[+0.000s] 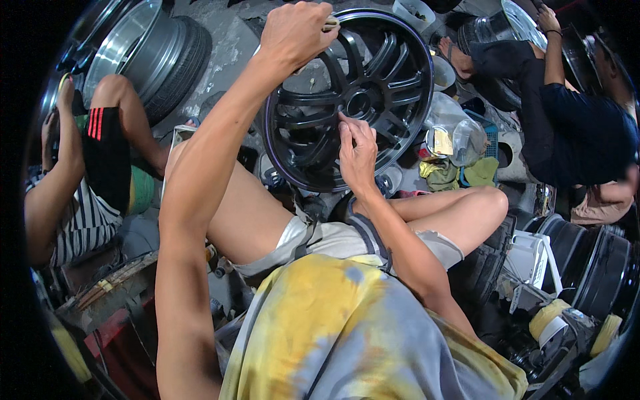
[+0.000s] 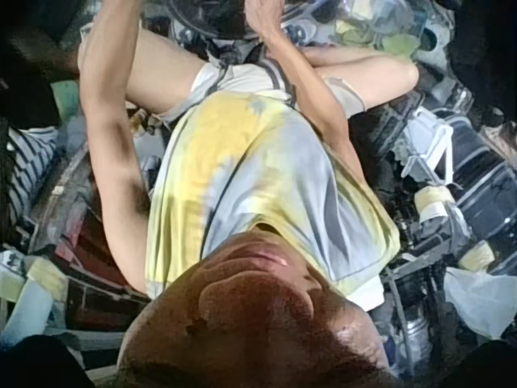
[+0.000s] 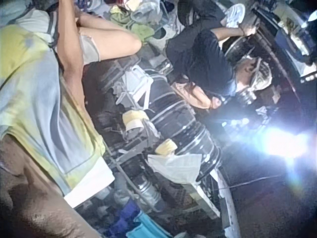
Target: The person sits on the floor and wipes a car wheel rim with a cloth. They clean the outer edge and the spokes of the rim, rotating it to reach different areas.
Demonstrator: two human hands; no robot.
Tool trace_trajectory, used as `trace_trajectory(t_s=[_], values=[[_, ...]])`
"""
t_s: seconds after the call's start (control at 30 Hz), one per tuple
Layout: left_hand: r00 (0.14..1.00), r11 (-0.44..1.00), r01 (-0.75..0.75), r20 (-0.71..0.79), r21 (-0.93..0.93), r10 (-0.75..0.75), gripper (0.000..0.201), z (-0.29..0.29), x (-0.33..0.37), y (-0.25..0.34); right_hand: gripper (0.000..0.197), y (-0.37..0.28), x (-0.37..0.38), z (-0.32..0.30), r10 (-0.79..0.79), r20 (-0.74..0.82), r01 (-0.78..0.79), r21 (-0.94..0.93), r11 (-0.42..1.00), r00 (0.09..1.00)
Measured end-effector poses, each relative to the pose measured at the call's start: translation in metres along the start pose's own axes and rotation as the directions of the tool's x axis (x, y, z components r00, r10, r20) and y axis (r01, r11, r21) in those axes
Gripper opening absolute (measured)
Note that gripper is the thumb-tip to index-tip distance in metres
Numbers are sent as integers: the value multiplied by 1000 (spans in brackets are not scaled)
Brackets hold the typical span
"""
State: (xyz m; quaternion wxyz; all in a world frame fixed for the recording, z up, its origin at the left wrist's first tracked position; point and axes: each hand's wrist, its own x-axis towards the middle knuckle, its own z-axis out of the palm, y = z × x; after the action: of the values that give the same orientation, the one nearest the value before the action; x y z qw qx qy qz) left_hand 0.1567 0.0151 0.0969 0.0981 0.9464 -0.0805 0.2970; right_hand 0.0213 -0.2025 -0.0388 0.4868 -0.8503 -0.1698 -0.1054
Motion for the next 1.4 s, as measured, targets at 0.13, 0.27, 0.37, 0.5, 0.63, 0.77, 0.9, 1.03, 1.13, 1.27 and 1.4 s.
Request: trace_trajectory(t_s=[0.13,0.27,0.37,0.5,0.63,0.77,0.9,1.03,1.13,1.27,1.4], values=[[996,994,-9,90,113,-1,31,-7,-6,0,20,-5,16,-15,65,156,-24,-252,967,986],[998,996,-63,11,61,62,29,-8,-6,2,19,-10,14,-6,-42,10,42,-70,997,999],[997,996,-44,67,81,39,32,-7,-5,3,22,-13,10,4,21,-35,-26,-142,990,999],[998,996,-57,25,72,55,31,-7,-5,2,25,-13,5,11,8,-68,-20,-176,984,998],[997,997,-43,60,66,39,31,-9,-5,1,25,-8,1,12,2,-128,-27,-190,981,992],[998,996,-42,45,77,39,32,-9,-7,2,23,-2,5,18,69,-125,-97,-237,967,990],[998,997,-64,-1,50,64,30,-7,-5,1,22,-4,11,23,28,-137,-50,-165,985,990],[998,997,-44,44,65,41,30,-8,-6,0,22,-6,4,9,-27,-87,10,-192,981,996],[999,998,-27,37,57,25,31,-11,-8,2,22,0,5,-12,-49,-1,48,-202,978,999],[999,998,-37,28,45,35,29,-14,-8,6,22,9,41,-15,-111,-222,75,-165,983,969],[999,999,-44,25,30,43,29,-15,-6,9,25,2,54,5,-193,-128,158,-239,958,973]])
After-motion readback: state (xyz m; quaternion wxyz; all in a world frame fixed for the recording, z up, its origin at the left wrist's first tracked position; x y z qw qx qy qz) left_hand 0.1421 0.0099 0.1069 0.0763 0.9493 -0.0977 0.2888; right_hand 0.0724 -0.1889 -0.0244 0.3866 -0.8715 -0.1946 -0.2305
